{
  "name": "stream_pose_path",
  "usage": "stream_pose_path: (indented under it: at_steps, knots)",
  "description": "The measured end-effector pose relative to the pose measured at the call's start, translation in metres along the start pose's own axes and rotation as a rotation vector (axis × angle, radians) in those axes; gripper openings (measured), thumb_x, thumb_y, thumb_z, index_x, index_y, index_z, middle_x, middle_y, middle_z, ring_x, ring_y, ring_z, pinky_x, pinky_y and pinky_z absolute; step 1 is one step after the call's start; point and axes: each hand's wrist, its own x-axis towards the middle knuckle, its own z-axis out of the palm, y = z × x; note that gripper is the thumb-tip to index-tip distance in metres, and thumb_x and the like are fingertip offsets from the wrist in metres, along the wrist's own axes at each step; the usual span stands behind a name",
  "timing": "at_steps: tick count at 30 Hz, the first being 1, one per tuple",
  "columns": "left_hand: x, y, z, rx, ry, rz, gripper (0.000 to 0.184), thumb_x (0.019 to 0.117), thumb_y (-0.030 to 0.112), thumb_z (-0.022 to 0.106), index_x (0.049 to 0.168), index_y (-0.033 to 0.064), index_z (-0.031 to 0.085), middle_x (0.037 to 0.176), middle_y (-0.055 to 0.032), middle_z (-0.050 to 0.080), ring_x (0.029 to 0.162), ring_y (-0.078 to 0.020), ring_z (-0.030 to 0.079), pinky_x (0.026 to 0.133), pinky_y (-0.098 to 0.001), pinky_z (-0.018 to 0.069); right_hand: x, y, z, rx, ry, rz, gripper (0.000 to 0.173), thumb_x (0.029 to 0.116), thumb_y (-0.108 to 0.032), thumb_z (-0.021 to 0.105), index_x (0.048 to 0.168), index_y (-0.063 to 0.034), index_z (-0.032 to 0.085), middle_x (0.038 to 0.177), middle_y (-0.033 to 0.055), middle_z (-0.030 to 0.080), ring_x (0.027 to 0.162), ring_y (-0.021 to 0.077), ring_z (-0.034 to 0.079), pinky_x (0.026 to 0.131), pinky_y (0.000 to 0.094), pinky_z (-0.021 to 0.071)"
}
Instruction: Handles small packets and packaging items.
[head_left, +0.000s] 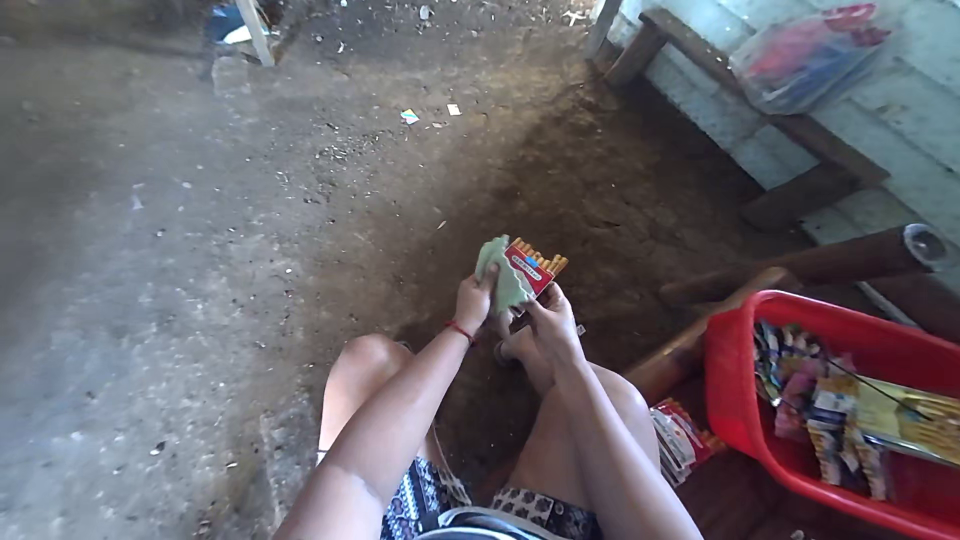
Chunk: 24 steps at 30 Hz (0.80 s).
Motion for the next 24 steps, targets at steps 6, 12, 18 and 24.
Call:
stream_pose_path:
  at_steps: [6,12,18,24]
  knots:
    - [0.003,-0.009,0.002,-0.268,-0.059,0.002,0.035,0.1093,0.026,0.047,0.126,-0.0033,0.057,0.098,-0.0123,0.069,0.086,-0.0144,0.068,0.08,-0.0327,0.0582,-0.006,0.018,0.013,0.043,0.111,-0.109,0.031,0.09,0.006,0.063,0.119,0.005,0.052,0.101,0.0102,0.068,0.092,0.0102,0.069,0.084,0.0272,0.0597]
    - [-0.003,-0.006,0.008,-0.235,-0.11,-0.061,0.039,0.0936,0.006,0.072,0.128,-0.0051,0.057,0.109,-0.0162,0.069,0.094,-0.016,0.07,0.086,-0.0323,0.0589,-0.006,0.025,0.013,0.136,0.162,-0.05,0.042,0.0891,0.009,0.064,0.129,0.007,0.051,0.108,0.0144,0.068,0.095,0.0151,0.07,0.085,0.0324,0.061]
    - [-0.003,-0.008,0.01,-0.263,-0.105,-0.009,0.023,0.097,0.006,0.068,0.117,-0.0053,0.063,0.1,-0.0122,0.071,0.089,-0.0127,0.07,0.085,-0.0307,0.058,-0.002,0.016,0.011,0.233,0.168,0.058,0.04,0.0924,0.011,0.056,0.131,0.0063,0.047,0.107,0.0151,0.067,0.092,0.0167,0.07,0.082,0.0337,0.0612]
    - [-0.006,-0.004,0.009,-0.327,-0.226,-0.19,0.027,0.1043,0.011,0.057,0.128,-0.0025,0.056,0.103,-0.0133,0.068,0.087,-0.0162,0.068,0.079,-0.0328,0.058,0.004,0.003,-0.005,-0.034,0.24,0.021,0.022,0.0939,0.005,0.064,0.114,0.0051,0.054,0.092,0.0089,0.066,0.078,0.0095,0.067,0.072,0.0261,0.0591]
